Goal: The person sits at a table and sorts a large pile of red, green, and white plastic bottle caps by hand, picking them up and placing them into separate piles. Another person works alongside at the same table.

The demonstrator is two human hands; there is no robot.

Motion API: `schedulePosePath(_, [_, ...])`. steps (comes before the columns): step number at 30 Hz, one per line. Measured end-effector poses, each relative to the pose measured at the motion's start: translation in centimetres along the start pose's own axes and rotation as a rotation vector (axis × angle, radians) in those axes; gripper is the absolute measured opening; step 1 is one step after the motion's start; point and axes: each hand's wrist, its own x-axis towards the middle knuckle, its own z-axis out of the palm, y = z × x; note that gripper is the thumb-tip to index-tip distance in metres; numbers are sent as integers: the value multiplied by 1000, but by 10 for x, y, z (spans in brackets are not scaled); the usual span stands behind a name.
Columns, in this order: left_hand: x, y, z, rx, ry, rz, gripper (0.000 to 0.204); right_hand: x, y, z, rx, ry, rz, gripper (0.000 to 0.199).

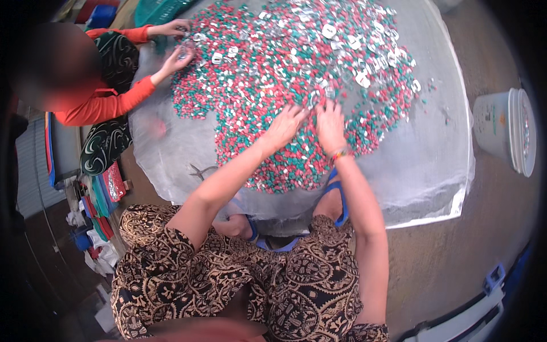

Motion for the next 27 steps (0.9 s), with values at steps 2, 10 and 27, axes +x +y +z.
schedulePosePath(2, [-15,-6,-13,-166,-52,-164,27,-3,-20,1,171,6,-31,31])
schedulePosePath(10, [15,-24,-83,-531,245,-502,33,7,-24,-53,1603,-210,455,51])
schedulePosePath(27, [44,-6,-29,-96,-250,-259,32,5,27,-88,1673,-86,468,65])
